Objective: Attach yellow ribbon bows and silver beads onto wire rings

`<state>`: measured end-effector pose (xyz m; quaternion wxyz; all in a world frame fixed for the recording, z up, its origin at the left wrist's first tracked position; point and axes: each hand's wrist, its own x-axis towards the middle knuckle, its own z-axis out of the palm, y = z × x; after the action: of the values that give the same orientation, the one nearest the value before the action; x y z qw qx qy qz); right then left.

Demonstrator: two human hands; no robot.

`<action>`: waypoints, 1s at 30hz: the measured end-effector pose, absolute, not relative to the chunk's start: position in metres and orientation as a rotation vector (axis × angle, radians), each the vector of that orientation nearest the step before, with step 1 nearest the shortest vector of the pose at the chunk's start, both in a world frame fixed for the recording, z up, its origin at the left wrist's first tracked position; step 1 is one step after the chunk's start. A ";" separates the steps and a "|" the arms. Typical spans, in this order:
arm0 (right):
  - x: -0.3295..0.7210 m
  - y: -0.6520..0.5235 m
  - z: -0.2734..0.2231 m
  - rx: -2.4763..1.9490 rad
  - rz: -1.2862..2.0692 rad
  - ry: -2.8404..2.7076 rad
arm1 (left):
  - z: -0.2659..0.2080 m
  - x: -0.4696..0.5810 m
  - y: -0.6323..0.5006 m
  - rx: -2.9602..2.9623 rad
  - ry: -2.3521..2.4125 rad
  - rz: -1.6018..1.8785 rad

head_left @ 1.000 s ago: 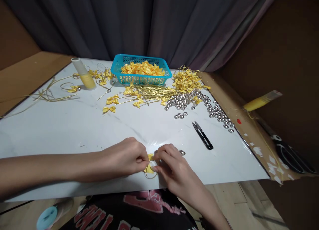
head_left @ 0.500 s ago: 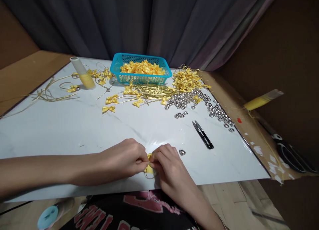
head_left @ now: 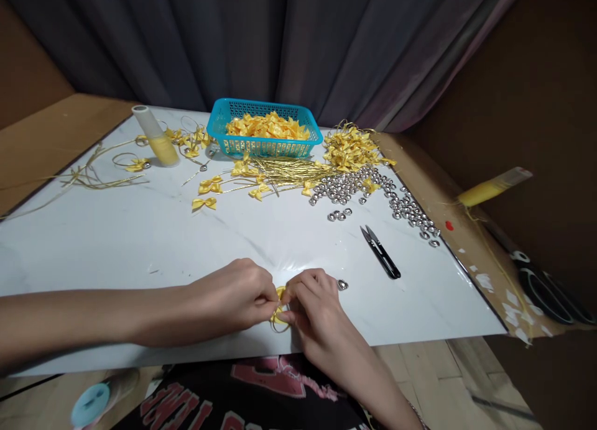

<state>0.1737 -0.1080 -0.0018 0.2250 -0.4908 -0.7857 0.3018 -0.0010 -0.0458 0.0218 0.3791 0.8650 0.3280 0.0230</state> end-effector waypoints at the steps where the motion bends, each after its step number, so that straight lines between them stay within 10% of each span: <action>1: 0.173 -0.108 -0.002 -1.360 0.829 -2.166 | 0.022 -0.001 -0.046 2.211 0.841 0.056; 30: 0.168 -0.115 -0.008 -1.272 0.847 -1.908 | 0.023 -0.004 -0.041 2.163 0.872 0.039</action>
<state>0.1678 -0.1150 -0.0078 0.3414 -0.4892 -0.7336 0.3255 -0.0038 -0.0411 0.0228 0.3939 0.8524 0.3435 0.0155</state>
